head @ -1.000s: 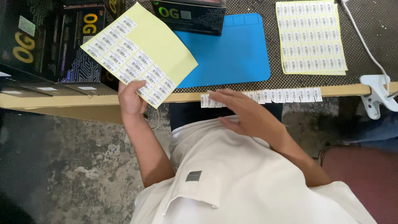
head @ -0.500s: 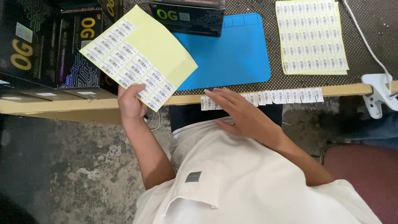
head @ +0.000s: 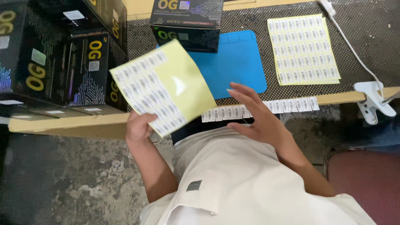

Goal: The person peels individual labels from a yellow sheet and places them in a row on the table. They handle the label sheet with both hands, separating each label and arranging them sequentially.

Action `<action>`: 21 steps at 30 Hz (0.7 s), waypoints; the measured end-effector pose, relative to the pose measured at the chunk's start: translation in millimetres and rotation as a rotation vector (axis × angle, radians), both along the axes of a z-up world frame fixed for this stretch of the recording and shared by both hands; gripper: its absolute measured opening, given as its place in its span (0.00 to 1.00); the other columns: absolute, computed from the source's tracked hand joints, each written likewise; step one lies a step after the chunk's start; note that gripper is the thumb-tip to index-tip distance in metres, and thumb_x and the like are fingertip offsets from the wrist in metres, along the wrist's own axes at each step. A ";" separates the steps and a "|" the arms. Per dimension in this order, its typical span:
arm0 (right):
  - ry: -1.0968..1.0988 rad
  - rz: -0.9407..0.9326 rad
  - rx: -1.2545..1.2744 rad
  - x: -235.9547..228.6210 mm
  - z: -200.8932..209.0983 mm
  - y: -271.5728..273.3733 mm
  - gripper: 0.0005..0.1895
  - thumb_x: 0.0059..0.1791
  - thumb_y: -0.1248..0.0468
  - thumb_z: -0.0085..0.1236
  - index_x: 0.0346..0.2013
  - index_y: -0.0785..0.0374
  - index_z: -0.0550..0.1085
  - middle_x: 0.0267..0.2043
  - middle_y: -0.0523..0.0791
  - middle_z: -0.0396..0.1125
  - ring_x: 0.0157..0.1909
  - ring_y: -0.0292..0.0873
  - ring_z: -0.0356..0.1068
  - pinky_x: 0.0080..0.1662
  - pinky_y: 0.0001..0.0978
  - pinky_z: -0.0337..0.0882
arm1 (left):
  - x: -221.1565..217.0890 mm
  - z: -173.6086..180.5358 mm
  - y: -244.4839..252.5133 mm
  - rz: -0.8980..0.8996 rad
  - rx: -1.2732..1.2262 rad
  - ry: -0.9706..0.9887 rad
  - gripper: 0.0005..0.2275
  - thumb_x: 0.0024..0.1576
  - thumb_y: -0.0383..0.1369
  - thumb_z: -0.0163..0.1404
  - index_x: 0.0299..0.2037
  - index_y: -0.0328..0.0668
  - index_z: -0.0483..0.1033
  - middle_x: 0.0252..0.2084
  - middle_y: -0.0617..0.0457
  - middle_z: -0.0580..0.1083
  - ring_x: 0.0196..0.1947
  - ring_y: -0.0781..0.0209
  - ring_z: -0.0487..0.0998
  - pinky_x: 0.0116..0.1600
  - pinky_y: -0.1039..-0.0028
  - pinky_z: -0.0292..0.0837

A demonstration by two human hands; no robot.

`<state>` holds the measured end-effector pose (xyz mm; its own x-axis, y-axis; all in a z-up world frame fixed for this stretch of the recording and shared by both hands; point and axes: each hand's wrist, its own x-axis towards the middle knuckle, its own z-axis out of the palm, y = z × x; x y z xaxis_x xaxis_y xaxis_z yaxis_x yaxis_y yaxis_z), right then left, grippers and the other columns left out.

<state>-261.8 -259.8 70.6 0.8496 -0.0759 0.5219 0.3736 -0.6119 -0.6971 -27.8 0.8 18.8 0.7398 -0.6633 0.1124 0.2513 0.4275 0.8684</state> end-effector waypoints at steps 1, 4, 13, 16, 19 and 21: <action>-0.003 -0.007 0.001 -1.8 -2.5 -3.2 0.45 0.44 0.61 0.71 0.72 0.63 0.59 0.76 0.55 0.51 0.74 0.61 0.56 0.67 0.56 0.65 | -5.3 -8.3 5.0 -0.007 0.001 -0.003 0.25 0.44 0.19 0.50 0.56 0.31 0.73 0.45 0.36 0.78 0.40 0.47 0.80 0.46 0.57 0.79; -0.091 0.089 0.264 -10.4 -6.7 -11.1 0.49 0.45 0.55 0.69 0.73 0.67 0.55 0.78 0.58 0.43 0.72 0.60 0.59 0.64 0.51 0.69 | -26.6 -28.0 13.0 -0.343 0.132 -0.142 0.28 0.42 0.16 0.51 0.59 0.28 0.74 0.53 0.33 0.77 0.53 0.48 0.76 0.57 0.48 0.74; -0.234 -0.221 -0.047 -28.0 41.7 -1.5 0.37 0.37 0.55 0.79 0.54 0.72 0.77 0.68 0.60 0.56 0.58 0.56 0.70 0.56 0.44 0.73 | -86.1 37.3 -19.3 -0.756 -0.056 -0.562 0.30 0.56 0.21 0.49 0.71 0.27 0.56 0.71 0.30 0.61 0.71 0.31 0.55 0.71 0.35 0.50; -0.273 -0.186 -0.052 -31.8 46.8 1.3 0.30 0.31 0.57 0.84 0.41 0.70 0.82 0.57 0.58 0.68 0.42 0.49 0.70 0.43 0.36 0.73 | -93.7 58.1 -34.4 -0.938 -0.242 -0.476 0.32 0.58 0.26 0.49 0.74 0.28 0.51 0.74 0.34 0.56 0.74 0.36 0.52 0.73 0.38 0.47; -0.176 -0.096 -0.224 -42.7 52.3 -1.4 0.26 0.48 0.55 0.72 0.57 0.60 0.75 0.64 0.52 0.63 0.43 0.44 0.56 0.46 0.36 0.66 | -90.3 65.3 -46.0 -1.154 -0.464 -0.524 0.29 0.70 0.36 0.44 0.78 0.38 0.45 0.82 0.48 0.47 0.82 0.47 0.49 0.85 0.50 0.50; -0.148 -0.117 -0.289 -46.8 54.0 -2.8 0.27 0.48 0.50 0.69 0.57 0.57 0.76 0.63 0.51 0.63 0.59 0.51 0.65 0.52 0.39 0.70 | -96.4 56.5 -44.1 -1.177 -0.482 -0.264 0.32 0.71 0.25 0.38 0.80 0.44 0.30 0.83 0.52 0.38 0.85 0.51 0.39 0.86 0.48 0.42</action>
